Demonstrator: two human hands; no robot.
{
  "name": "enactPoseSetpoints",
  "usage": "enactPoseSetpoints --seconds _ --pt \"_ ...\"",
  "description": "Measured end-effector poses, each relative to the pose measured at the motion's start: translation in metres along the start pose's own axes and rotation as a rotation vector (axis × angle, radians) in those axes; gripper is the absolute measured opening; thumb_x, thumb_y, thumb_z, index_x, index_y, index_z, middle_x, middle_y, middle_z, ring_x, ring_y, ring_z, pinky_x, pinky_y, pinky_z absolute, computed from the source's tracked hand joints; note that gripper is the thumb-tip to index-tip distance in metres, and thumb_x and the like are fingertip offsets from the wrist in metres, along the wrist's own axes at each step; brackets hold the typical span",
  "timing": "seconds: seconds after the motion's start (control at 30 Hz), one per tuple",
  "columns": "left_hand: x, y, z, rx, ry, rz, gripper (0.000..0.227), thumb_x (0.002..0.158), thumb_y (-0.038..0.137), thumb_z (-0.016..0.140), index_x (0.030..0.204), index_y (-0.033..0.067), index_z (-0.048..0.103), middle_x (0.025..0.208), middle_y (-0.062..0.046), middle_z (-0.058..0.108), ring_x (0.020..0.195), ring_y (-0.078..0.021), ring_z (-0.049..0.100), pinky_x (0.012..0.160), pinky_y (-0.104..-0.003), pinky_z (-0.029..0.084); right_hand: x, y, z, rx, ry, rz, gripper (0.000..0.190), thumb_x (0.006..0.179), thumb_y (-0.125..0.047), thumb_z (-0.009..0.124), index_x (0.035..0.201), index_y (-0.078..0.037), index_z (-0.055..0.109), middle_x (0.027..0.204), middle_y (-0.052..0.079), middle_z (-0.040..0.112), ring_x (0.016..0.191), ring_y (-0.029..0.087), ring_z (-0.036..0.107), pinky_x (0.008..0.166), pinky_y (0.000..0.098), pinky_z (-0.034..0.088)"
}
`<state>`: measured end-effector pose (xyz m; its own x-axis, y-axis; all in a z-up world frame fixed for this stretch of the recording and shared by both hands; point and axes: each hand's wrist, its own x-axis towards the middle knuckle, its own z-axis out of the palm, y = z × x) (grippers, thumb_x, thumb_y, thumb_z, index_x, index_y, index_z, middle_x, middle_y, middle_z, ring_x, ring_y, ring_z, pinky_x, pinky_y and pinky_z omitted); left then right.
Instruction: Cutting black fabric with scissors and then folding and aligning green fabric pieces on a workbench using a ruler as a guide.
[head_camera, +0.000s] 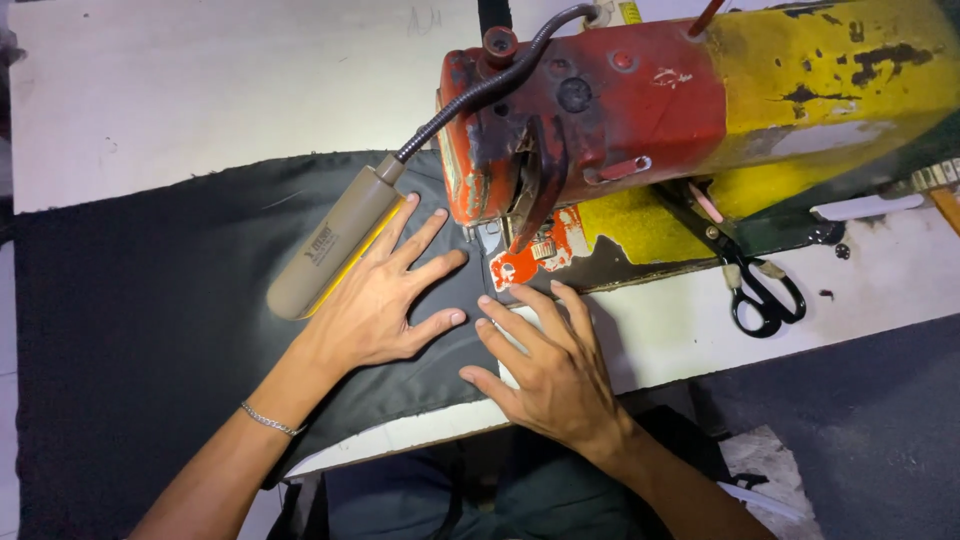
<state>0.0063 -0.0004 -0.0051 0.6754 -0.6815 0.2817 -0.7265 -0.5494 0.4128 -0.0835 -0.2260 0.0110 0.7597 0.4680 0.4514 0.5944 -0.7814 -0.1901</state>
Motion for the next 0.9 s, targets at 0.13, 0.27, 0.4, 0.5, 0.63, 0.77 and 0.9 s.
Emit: enactPoseSetpoints --seconds 0.13,0.27,0.4,0.5,0.63,0.77,0.9 --pt "0.002 -0.003 0.002 -0.028 0.022 0.031 0.052 0.097 0.05 0.061 0.132 0.0115 0.062 0.158 -0.025 0.04 0.152 -0.0542 0.022 0.115 -0.062 0.038 0.004 0.003 0.001 -0.034 0.01 -0.021 0.036 0.09 -0.042 0.077 0.104 -0.01 0.076 0.125 0.004 0.073 0.116 0.032 0.062 0.104 0.0555 0.041" --pt "0.006 -0.004 0.0 0.012 -0.013 0.017 0.052 0.098 0.049 0.061 0.133 0.0108 0.059 0.159 -0.028 0.039 0.151 -0.0557 0.023 0.117 -0.064 0.034 0.009 0.004 0.002 -0.049 0.02 -0.013 0.025 0.089 -0.029 0.076 0.103 -0.009 0.075 0.126 0.005 0.072 0.111 0.031 0.062 0.105 0.0567 0.041" --pt "0.008 -0.01 0.002 0.083 0.021 0.01 0.052 0.096 0.054 0.061 0.132 0.0157 0.063 0.158 -0.023 0.044 0.15 -0.052 0.027 0.116 -0.066 0.031 0.015 0.005 0.006 -0.047 0.022 -0.008 0.02 0.089 -0.025 0.073 0.1 -0.008 0.074 0.124 0.006 0.072 0.107 0.031 0.061 0.104 0.0572 0.042" --pt "0.01 -0.015 0.001 0.07 0.041 0.015 0.05 0.095 0.053 0.063 0.13 0.0163 0.064 0.157 -0.023 0.045 0.149 -0.0525 0.029 0.115 -0.067 0.028 0.019 0.007 0.006 -0.038 0.026 -0.021 0.019 0.09 -0.024 0.073 0.099 -0.008 0.073 0.124 0.006 0.071 0.106 0.032 0.061 0.103 0.0573 0.042" --pt "0.009 -0.02 0.008 0.117 0.062 0.018 0.054 0.096 0.059 0.057 0.131 0.0187 0.064 0.157 -0.019 0.047 0.149 -0.0488 0.033 0.115 -0.073 0.019 0.02 0.008 0.005 -0.04 0.015 -0.039 0.02 0.09 -0.024 0.075 0.102 -0.008 0.073 0.126 0.006 0.071 0.108 0.034 0.06 0.099 0.0548 0.044" --pt "0.015 -0.022 -0.002 0.289 0.058 0.032 0.058 0.098 0.066 0.05 0.136 0.0236 0.062 0.157 -0.013 0.051 0.147 -0.0433 0.041 0.11 -0.075 0.019 0.025 0.011 0.01 -0.044 0.056 -0.036 0.019 0.089 -0.025 0.074 0.099 -0.009 0.073 0.125 0.006 0.071 0.106 0.033 0.059 0.096 0.054 0.043" --pt "-0.006 -0.01 -0.019 0.437 0.098 -0.004 0.067 0.104 0.067 0.041 0.141 0.0159 0.063 0.153 -0.019 0.057 0.131 -0.042 0.057 0.114 -0.074 0.016 0.013 0.015 0.012 -0.03 0.009 -0.037 0.026 0.091 -0.029 0.074 0.105 -0.008 0.071 0.133 0.006 0.067 0.116 0.034 0.058 0.103 0.0544 0.041"
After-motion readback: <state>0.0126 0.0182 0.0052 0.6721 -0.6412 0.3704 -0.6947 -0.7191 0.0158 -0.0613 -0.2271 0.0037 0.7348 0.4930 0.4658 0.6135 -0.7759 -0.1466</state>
